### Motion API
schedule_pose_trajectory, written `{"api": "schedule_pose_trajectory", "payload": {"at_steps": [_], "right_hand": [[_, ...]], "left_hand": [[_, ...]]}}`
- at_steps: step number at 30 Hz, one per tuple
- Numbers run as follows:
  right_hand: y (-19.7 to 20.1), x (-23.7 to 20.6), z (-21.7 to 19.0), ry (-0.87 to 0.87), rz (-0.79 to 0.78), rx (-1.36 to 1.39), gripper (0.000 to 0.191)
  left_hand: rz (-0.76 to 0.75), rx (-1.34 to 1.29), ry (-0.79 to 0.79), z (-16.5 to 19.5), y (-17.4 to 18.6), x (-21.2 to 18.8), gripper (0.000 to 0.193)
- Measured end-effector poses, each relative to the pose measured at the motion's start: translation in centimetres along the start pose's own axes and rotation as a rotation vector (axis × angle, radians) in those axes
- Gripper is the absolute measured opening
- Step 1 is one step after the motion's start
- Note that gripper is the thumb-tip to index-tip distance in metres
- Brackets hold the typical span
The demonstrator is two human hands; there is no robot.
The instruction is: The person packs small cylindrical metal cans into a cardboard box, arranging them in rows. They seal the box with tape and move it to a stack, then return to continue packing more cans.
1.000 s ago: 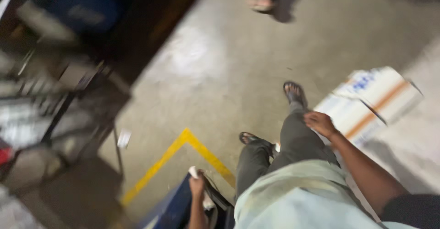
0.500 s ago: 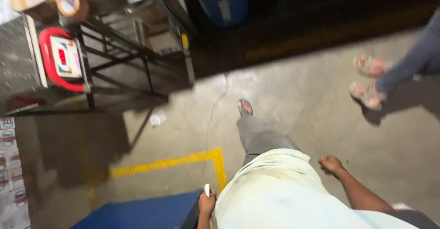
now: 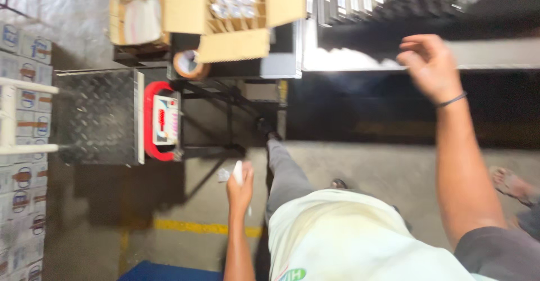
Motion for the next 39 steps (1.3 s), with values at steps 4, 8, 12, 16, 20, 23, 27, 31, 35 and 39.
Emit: {"api": "schedule_pose_trajectory", "payload": {"at_steps": [4,8,12,16,20,23,27,31,35,39], "right_hand": [[-19.4,8.3,-10.5,0.272,-0.172,0.097,0.043],[-31.7,17.3,-14.6,0.109,-0.329,-0.603,0.072],[-34.8,20.6,-11.3,-0.252,-0.606,-0.763,0.093],[-33.1,19.9,-9.3,0.127,-0.33,-0.105,0.079],[-31.1,17.4,-7.1,0.161,-0.405,-0.229,0.067],[-28.6,15.1,-5.6,0.027,-0.512,-0.272,0.06],[-23.7,12.2,-3.8,-0.047,-0.458,-0.236,0.061],[-20.8,11.2,-3.3,-0.081,-0.332,-0.293,0.062],[-22.9,10.9,-3.9,-0.277,-0.434,-0.333,0.056],[-20.0,11.2,-7.5,-0.072,-0.008,-0.068,0.056]], "left_hand": [[0.02,0.126,-0.351,8.6,2.1,21.3,0.02],[-0.013,0.488,-0.39,14.4,2.3,40.9,0.024],[-0.232,0.718,-0.414,14.4,1.0,48.8,0.034],[-0.216,0.723,-0.448,12.2,0.1,48.8,0.032],[-0.23,0.73,-0.489,11.9,-1.2,47.4,0.019],[-0.294,0.684,-0.564,12.2,-4.0,44.8,0.019],[-0.254,0.506,-0.562,11.7,-8.5,40.6,0.021],[-0.434,0.537,-0.573,12.1,-12.6,41.1,0.039],[-0.662,0.796,-0.205,11.7,-15.2,44.4,0.039],[-0.824,0.859,-0.028,10.9,-16.1,43.2,0.039]]}}
Point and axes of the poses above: each hand's wrist, its own x-axis towards the middle knuckle, its own y-axis out of the back of the hand, z = x × y, the point moved 4 cm from there along x, towards the middle knuckle, and after that the axes turned 2 degrees about -z, right-handed, at the moved point
